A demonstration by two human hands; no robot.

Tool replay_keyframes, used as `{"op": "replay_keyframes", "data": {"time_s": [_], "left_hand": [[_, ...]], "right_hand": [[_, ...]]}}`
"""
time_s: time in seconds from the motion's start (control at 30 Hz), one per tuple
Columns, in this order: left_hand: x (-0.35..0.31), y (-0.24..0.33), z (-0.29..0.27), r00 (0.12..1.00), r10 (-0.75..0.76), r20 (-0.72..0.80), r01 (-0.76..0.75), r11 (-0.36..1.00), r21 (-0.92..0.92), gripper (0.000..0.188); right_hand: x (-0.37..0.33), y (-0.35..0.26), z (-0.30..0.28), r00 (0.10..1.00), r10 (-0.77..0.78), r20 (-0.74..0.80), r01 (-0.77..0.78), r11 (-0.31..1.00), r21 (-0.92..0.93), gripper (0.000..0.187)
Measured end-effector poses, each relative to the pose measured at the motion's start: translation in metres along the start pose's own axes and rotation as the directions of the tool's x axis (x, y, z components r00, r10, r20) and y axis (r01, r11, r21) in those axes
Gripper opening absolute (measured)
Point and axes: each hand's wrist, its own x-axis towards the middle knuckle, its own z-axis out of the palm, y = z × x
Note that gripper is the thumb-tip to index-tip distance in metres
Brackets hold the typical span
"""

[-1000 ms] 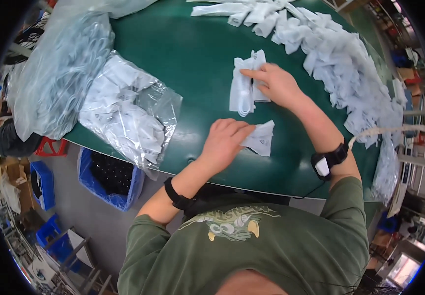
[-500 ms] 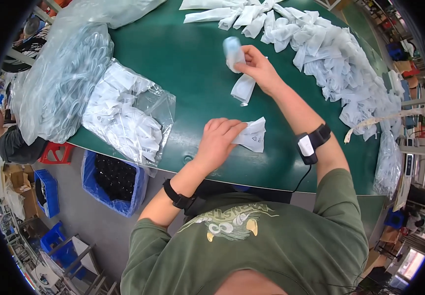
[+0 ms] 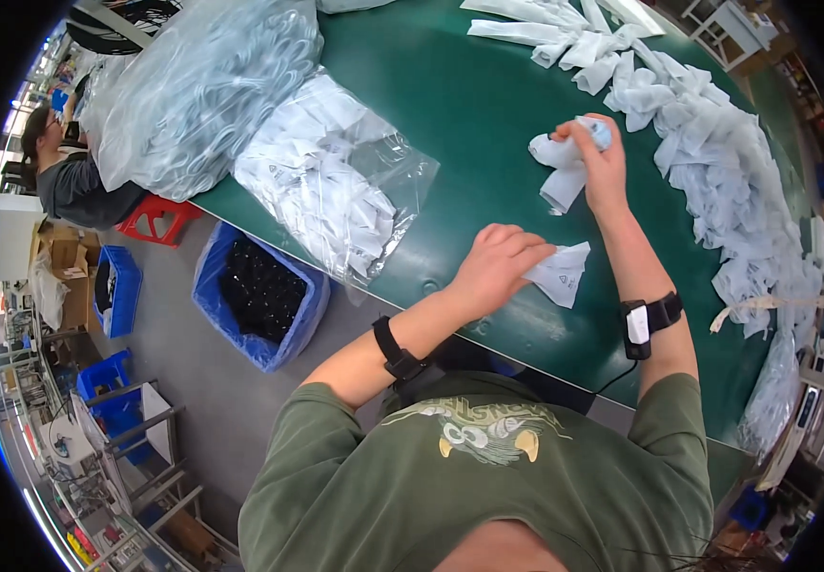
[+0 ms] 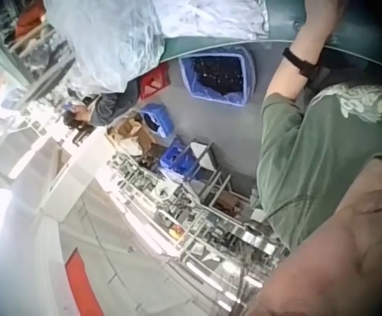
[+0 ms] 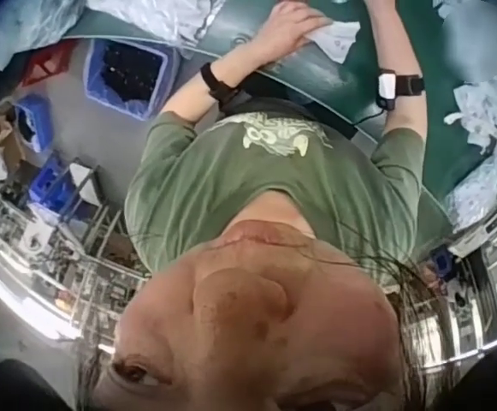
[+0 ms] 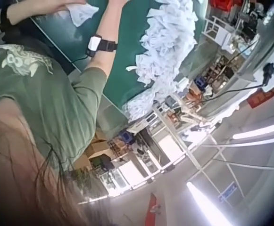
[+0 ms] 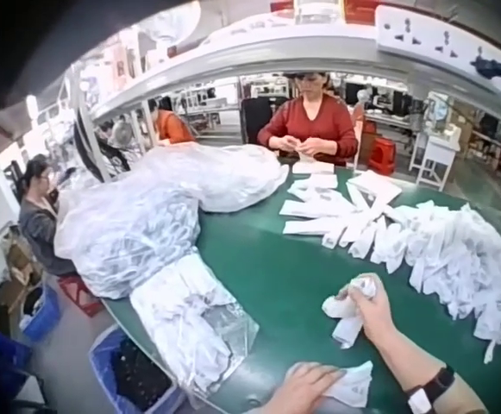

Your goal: The person gathers small white packets by hand, places them into a clear plastic bag, and carries the bag to a scale. After weighing the bag, the person returns to the workstation to fill another bag with more white packets and weighs it as well.

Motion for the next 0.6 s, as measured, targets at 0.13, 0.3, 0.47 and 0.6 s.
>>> {"op": "replay_keyframes", "data": {"time_s": [0.13, 0.3, 0.47, 0.6], "left_hand": [[-0.005, -0.001, -0.003, 1.000, -0.004, 0.009, 0.004, 1.000, -0.010, 0.063], [-0.003, -0.001, -0.002, 0.999, 0.029, 0.014, -0.029, 1.000, -0.009, 0.064], [0.005, -0.007, 0.006, 0.996, 0.050, 0.077, -0.054, 0.997, 0.063, 0.060], [0.005, 0.000, 0.000, 0.989, 0.050, 0.142, -0.065, 0.993, 0.102, 0.053]], "right_hand": [[-0.013, -0.039, 0.006, 0.987, -0.152, -0.057, 0.154, 0.988, 0.023, 0.020], [-0.040, -0.064, -0.020, 0.995, -0.090, 0.047, 0.097, 0.979, -0.180, 0.015], [-0.068, -0.038, -0.055, 0.996, -0.070, -0.060, 0.054, 0.971, -0.231, 0.019], [-0.075, -0.040, -0.065, 0.989, -0.126, -0.076, 0.091, 0.930, -0.355, 0.017]]}}
